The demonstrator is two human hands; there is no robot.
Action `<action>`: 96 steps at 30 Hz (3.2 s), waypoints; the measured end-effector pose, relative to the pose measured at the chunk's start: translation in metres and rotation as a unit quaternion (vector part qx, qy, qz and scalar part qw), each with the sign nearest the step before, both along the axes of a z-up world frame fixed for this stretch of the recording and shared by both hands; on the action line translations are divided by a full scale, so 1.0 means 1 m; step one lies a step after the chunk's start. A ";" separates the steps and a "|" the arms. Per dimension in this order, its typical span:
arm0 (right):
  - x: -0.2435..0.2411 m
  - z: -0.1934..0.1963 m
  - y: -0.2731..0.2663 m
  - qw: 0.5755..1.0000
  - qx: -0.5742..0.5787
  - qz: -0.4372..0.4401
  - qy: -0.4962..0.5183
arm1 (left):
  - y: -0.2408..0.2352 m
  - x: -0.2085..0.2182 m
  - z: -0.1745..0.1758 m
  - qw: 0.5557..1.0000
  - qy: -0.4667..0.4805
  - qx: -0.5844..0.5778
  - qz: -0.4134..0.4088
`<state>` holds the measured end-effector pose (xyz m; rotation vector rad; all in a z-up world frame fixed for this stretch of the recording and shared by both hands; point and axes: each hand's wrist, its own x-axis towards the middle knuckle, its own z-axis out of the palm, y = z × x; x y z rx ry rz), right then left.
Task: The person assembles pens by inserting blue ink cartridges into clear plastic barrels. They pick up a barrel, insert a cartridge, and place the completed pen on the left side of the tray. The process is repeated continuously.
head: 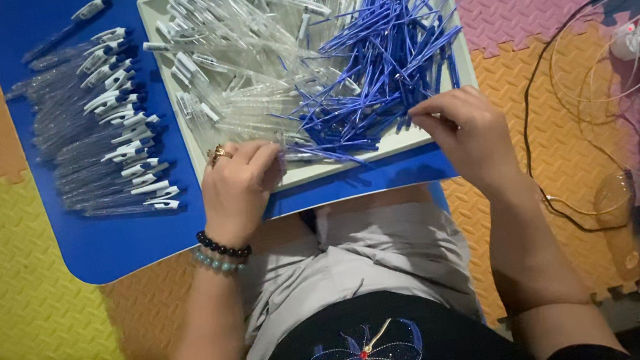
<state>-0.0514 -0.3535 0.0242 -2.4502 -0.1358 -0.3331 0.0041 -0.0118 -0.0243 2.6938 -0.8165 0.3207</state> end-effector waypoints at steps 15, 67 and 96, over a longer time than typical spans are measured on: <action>-0.006 0.003 0.054 0.987 0.154 0.030 0.032 | 0.010 0.014 0.018 0.998 -0.042 -0.048 -0.004; 0.028 0.049 0.062 0.983 0.083 0.085 -0.138 | -0.066 -0.015 0.025 0.842 0.218 -0.492 -0.044; 0.005 -0.015 -0.064 0.970 -0.233 -0.066 -0.007 | -0.052 0.000 -0.014 0.714 0.303 -0.631 -0.017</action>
